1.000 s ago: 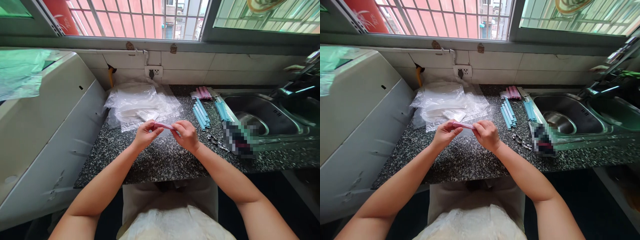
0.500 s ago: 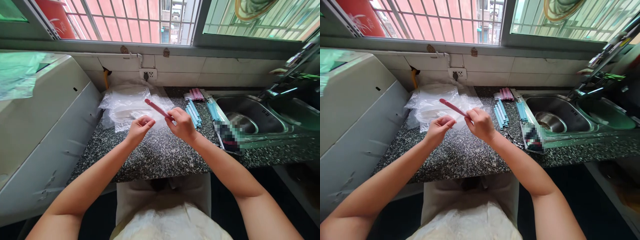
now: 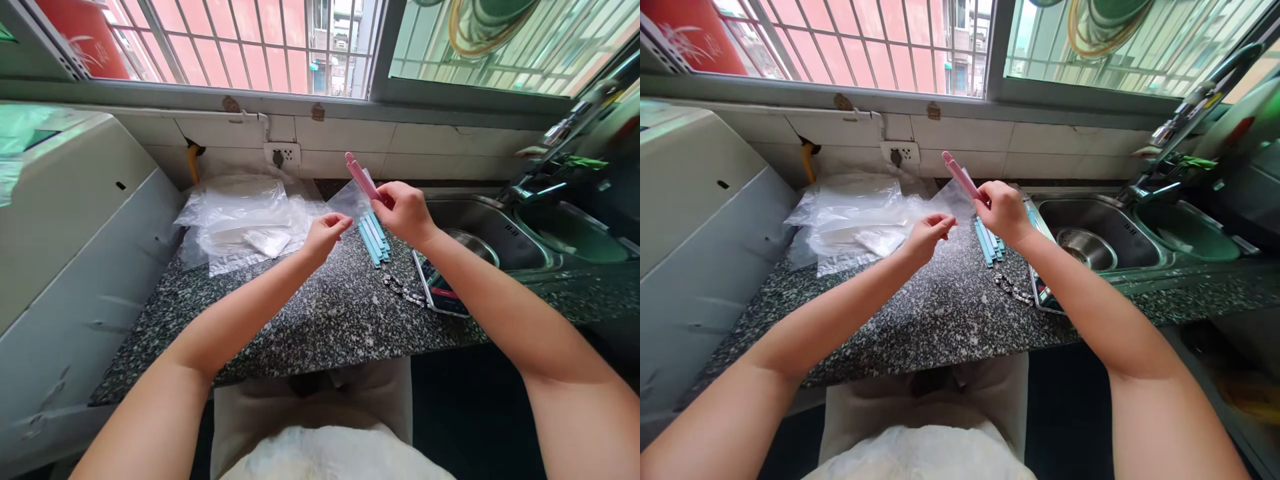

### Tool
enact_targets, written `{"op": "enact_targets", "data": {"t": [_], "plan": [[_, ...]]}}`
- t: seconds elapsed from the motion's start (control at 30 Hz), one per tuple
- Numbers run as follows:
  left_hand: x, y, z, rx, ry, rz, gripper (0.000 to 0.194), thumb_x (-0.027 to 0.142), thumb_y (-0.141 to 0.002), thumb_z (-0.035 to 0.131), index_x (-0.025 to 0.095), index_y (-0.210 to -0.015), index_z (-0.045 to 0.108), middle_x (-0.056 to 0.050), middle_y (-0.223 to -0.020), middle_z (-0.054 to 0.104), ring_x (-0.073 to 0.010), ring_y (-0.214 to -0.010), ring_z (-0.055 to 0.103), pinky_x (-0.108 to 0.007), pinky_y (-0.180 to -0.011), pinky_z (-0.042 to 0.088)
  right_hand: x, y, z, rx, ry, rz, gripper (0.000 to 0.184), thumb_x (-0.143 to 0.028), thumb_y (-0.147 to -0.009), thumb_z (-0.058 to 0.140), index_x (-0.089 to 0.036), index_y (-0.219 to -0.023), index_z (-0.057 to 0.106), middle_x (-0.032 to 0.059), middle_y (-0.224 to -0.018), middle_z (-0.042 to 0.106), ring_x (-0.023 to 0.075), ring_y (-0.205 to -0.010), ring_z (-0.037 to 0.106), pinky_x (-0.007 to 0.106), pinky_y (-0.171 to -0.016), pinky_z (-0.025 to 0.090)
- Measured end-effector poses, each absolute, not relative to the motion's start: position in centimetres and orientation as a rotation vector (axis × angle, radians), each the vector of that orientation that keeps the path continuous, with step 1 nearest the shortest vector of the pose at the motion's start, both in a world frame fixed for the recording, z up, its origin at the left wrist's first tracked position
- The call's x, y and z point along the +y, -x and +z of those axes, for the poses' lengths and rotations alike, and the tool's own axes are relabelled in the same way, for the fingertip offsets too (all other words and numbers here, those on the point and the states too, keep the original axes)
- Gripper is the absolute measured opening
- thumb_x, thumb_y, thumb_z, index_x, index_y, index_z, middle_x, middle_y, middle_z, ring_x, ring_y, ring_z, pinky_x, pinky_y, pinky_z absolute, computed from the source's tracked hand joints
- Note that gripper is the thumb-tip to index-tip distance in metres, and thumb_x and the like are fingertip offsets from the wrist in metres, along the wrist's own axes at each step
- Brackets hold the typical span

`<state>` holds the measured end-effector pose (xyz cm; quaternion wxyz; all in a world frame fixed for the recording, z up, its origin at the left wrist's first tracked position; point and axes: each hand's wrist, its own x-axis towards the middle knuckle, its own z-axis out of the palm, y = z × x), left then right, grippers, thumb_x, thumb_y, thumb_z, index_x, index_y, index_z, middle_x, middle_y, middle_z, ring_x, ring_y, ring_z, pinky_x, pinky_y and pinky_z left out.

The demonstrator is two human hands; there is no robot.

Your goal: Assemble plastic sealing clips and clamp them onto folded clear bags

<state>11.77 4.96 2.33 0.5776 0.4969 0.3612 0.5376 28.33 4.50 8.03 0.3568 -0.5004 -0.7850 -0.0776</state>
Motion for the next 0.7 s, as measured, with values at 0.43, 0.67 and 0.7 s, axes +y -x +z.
{"op": "enact_targets", "data": {"t": [0.43,0.67,0.7], "plan": [[11.2,-18.5,1.6,1.045,-1.346,1.159,0.020,0.020,-0.074,0.057,0.013,-0.056,0.057,0.004,-0.048,0.048,-0.0063,-0.046,0.034,-0.022,-0.049,0.028,10.2,-33.4,7.0,-1.856,1.826,-0.039,0.019,-0.025,-0.072,0.054,-0.013,-0.079,0.067,0.0077,-0.080,0.069,0.0189,-0.071,0.060,0.030,-0.069,0.044],[15.7,-21.2,1.9,1.157,-1.547,1.187,0.021,0.024,-0.073,0.056,0.012,-0.057,0.059,0.003,-0.048,0.047,-0.0086,-0.049,0.039,-0.022,-0.052,0.029,13.5,-34.6,7.7,-1.728,2.140,-0.027,0.021,-0.027,-0.073,0.054,-0.015,-0.083,0.068,0.0102,-0.089,0.069,0.0238,-0.085,0.063,0.031,-0.072,0.047],[16.2,-21.6,2.1,1.170,-1.570,1.180,0.021,0.025,-0.074,0.056,0.012,-0.057,0.059,0.003,-0.048,0.048,-0.0090,-0.049,0.040,-0.022,-0.052,0.029,13.9,-34.8,7.8,-1.706,2.171,-0.025,0.021,-0.028,-0.073,0.055,-0.016,-0.084,0.068,0.0105,-0.091,0.069,0.0247,-0.087,0.063,0.031,-0.073,0.047]]}}
